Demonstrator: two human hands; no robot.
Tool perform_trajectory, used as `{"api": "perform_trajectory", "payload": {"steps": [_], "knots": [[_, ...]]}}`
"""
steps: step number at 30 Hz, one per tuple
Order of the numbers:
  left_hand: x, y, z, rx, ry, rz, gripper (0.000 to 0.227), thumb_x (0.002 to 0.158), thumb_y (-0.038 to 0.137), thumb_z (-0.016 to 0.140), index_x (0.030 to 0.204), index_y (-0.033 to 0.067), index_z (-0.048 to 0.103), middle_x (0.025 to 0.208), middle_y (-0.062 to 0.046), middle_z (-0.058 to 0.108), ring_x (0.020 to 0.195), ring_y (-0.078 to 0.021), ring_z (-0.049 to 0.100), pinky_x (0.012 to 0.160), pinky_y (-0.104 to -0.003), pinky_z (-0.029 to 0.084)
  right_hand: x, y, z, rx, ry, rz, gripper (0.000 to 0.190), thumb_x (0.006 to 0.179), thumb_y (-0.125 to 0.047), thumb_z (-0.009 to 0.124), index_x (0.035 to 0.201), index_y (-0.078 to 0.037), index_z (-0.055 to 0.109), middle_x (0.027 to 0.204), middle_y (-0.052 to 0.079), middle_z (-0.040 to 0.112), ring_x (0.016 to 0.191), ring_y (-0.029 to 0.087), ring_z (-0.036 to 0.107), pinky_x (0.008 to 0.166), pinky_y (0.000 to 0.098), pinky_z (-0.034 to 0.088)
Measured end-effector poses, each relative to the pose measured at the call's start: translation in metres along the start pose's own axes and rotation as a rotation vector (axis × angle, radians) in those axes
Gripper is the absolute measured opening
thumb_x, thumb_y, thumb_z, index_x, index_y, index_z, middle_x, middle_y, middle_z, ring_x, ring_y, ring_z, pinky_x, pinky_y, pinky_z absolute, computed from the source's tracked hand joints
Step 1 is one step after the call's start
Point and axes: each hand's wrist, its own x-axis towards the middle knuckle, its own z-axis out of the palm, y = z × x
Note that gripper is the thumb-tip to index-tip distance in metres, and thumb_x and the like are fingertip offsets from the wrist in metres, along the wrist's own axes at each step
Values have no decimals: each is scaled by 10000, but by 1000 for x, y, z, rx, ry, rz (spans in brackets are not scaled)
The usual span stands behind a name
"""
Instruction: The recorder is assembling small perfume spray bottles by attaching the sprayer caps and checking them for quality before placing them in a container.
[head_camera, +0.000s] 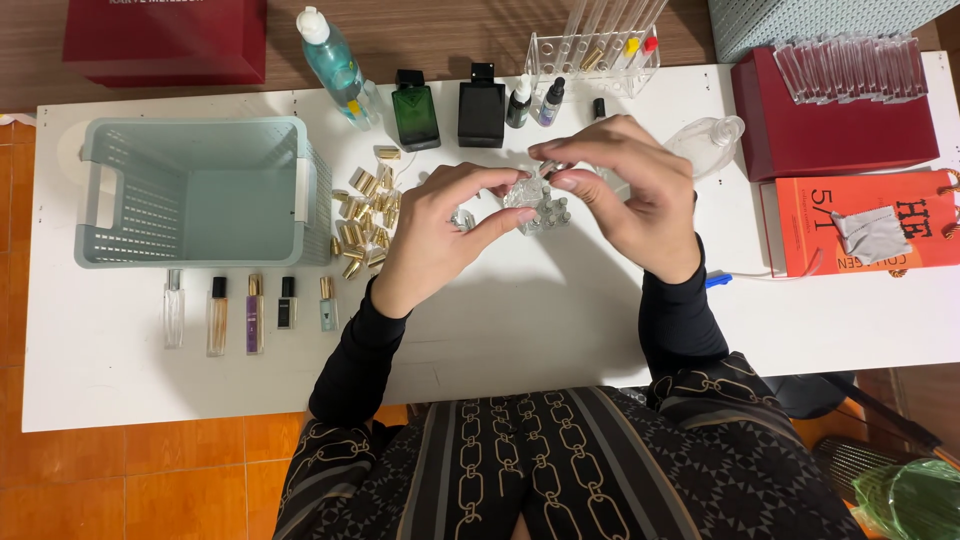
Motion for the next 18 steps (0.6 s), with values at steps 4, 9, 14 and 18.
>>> {"api": "perform_trajectory", "payload": {"steps": [4,9,14,18], "knots": [[-1,0,0,-15,16,11,340,891,154,884,1170,72,708,1019,-67,733,920,-190,709,800,-309,554,5,-2,0,-70,-61,-15,201,961,-75,779,1151,-14,753,1133,77,779,1001,191,677,924,327,532],[-2,-1,0,-3,63,46,351,891,140,887,1172,63,691,1052,-77,727,949,-193,711,831,-313,563,7,-2,0,-69,-127,-108,189,969,-77,762,1152,-40,735,1216,92,757,1105,223,702,970,347,521],[-1,3,-1,7,42,21,345,885,147,892,1160,68,699,1026,-71,729,931,-194,708,810,-314,559,4,1,-2,-54,-155,-114,246,996,-67,737,1238,-23,725,1282,85,734,1204,242,678,1022,356,527],[-2,7,-1,-21,25,28,345,897,146,880,1182,75,699,1048,-68,738,951,-195,712,810,-312,561,4,-3,3,-59,-100,3,357,879,-152,845,1195,-34,729,1067,68,732,1036,226,653,950,366,511]]}}
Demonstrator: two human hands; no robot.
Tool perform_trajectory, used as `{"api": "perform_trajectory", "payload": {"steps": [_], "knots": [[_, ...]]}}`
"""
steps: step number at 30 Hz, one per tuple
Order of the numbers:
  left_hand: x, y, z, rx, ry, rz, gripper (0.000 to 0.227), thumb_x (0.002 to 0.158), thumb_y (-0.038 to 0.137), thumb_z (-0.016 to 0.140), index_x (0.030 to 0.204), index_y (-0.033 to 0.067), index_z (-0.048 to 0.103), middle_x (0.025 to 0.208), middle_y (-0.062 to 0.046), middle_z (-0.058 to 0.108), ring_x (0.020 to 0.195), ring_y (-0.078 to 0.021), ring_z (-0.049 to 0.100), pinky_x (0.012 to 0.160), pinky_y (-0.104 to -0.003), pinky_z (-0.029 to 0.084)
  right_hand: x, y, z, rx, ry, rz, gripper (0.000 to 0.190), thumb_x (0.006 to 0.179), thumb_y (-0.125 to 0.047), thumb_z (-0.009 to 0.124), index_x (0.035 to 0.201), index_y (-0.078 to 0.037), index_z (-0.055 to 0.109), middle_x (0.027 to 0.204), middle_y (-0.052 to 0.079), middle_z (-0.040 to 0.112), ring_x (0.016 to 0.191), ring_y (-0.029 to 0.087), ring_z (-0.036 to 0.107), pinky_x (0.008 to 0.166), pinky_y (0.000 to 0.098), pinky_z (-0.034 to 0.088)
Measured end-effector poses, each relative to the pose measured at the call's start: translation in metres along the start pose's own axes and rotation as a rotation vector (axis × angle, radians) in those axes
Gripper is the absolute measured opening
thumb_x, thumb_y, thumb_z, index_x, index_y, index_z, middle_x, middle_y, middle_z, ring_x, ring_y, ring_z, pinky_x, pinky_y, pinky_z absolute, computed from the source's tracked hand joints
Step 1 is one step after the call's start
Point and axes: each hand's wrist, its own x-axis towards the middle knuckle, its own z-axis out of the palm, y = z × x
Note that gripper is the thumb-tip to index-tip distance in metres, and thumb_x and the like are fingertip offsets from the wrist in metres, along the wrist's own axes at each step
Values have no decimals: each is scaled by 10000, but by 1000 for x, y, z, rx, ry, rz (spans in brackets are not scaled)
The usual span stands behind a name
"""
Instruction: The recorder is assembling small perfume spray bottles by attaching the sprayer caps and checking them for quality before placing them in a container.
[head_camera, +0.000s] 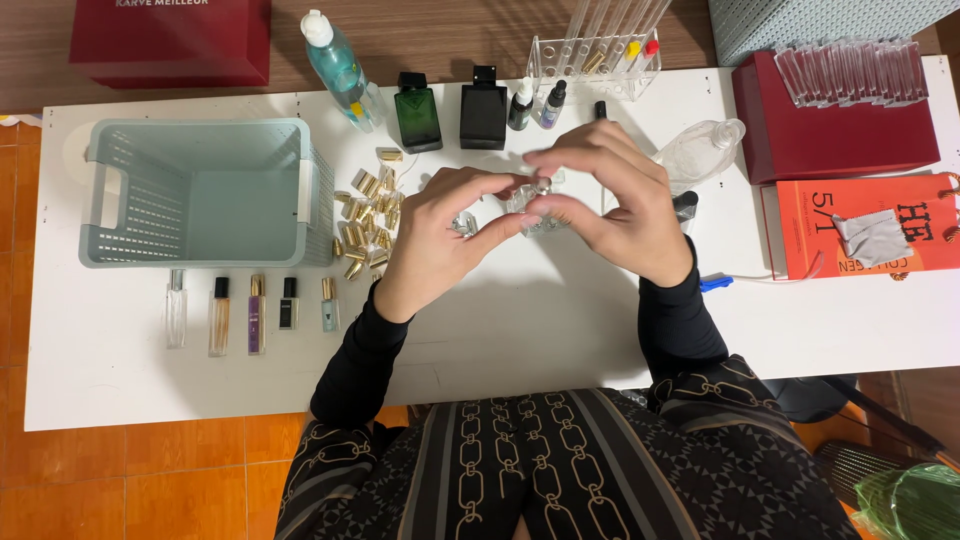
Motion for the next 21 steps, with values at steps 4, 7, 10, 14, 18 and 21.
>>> {"api": "perform_trajectory", "payload": {"steps": [4,7,10,14,18,21], "knots": [[-1,-2,0,-5,-18,-1,346,906,138,866,1202,76,700,1068,-71,740,970,-199,717,813,-311,562,1,-3,1,34,9,-26,537,831,-223,878,1277,-25,655,1121,119,683,1059,237,625,981,365,512],[-1,-1,0,5,-16,-12,346,894,144,873,1186,71,702,1053,-72,734,951,-199,712,811,-316,562,-1,-1,1,72,-15,-80,347,951,-73,743,1276,-34,628,1185,122,716,1211,283,642,1090,416,512],[-1,1,0,9,-17,-1,343,890,146,876,1175,64,703,1061,-69,741,959,-208,704,810,-318,561,-6,10,4,130,16,-80,468,939,-177,850,1323,-58,610,1136,71,693,1155,229,659,1068,374,525],[0,1,1,7,-21,-5,332,882,153,883,1152,65,710,1056,-63,746,953,-206,700,796,-317,554,-2,1,1,116,-17,-94,470,946,-118,774,1360,-34,569,1177,97,724,1288,308,618,1211,462,441],[-3,-1,0,3,-28,0,334,889,149,871,1169,63,710,1055,-59,741,960,-203,698,807,-318,553,-8,14,5,155,22,-43,499,926,-192,847,1325,-63,576,1129,56,715,1273,271,621,1130,403,488],[-3,-1,1,-6,-35,-6,313,899,149,868,1155,66,708,1059,-55,746,953,-197,697,804,-313,553,-4,6,1,238,-16,-61,501,962,-164,775,1385,-34,538,1224,98,702,1343,298,578,1197,435,434]]}}
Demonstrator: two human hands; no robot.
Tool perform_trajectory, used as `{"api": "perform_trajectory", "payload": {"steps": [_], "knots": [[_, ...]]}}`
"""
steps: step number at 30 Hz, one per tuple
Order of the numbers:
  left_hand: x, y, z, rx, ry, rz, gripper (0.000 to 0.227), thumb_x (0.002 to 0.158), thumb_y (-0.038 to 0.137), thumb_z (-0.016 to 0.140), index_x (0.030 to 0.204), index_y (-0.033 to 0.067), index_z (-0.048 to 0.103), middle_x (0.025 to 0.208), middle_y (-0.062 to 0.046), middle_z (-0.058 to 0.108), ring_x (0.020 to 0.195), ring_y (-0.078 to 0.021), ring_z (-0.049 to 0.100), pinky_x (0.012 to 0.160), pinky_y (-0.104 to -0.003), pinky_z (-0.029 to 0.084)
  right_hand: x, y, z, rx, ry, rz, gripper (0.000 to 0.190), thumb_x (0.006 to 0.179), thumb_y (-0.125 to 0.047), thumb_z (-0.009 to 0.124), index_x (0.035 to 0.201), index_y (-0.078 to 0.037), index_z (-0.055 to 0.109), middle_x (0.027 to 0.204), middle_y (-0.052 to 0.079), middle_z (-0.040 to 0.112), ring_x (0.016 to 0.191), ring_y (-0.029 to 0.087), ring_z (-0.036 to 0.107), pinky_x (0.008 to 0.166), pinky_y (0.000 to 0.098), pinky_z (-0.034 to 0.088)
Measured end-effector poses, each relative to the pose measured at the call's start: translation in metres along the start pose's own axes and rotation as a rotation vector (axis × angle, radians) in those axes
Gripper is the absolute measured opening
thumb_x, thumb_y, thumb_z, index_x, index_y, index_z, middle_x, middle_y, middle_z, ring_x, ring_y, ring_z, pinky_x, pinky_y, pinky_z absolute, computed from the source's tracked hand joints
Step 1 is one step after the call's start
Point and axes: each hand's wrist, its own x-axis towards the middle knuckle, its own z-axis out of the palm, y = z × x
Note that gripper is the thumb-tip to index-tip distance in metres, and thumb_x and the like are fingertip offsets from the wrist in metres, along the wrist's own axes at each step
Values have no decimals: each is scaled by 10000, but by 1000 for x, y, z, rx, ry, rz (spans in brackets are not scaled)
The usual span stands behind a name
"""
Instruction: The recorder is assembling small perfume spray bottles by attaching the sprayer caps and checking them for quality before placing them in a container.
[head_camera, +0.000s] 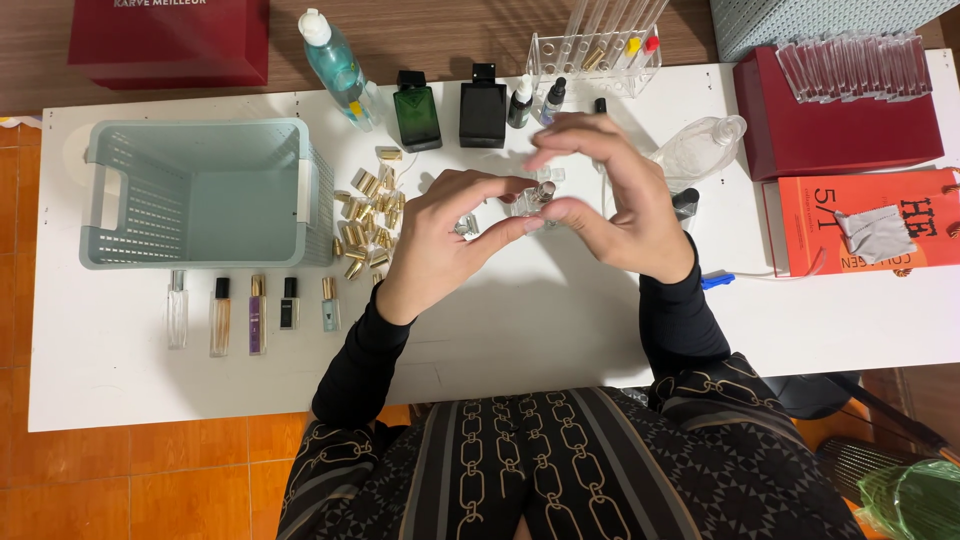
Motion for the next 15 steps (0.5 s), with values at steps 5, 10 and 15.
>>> {"api": "perform_trajectory", "payload": {"steps": [5,10,15], "knots": [[2,6,-1,13,15,-20,323,883,171,882,1140,68,715,1032,-53,739,937,-195,701,798,-314,554,-7,11,3,38,4,7,344,1024,-106,722,1319,-60,550,1204,78,707,1277,273,624,1210,448,460],[1,4,0,18,16,3,313,892,172,877,1137,68,713,1045,-50,744,952,-197,705,822,-322,564,4,-4,1,-120,-13,0,491,892,-116,799,1322,-12,588,1128,114,695,1225,265,610,1140,435,467],[1,5,-1,22,8,2,294,894,177,876,1118,78,712,1060,-50,754,955,-199,706,819,-320,565,-9,7,4,192,-29,84,363,998,34,707,1333,-11,573,1163,104,725,1204,193,669,1083,344,535]]}}
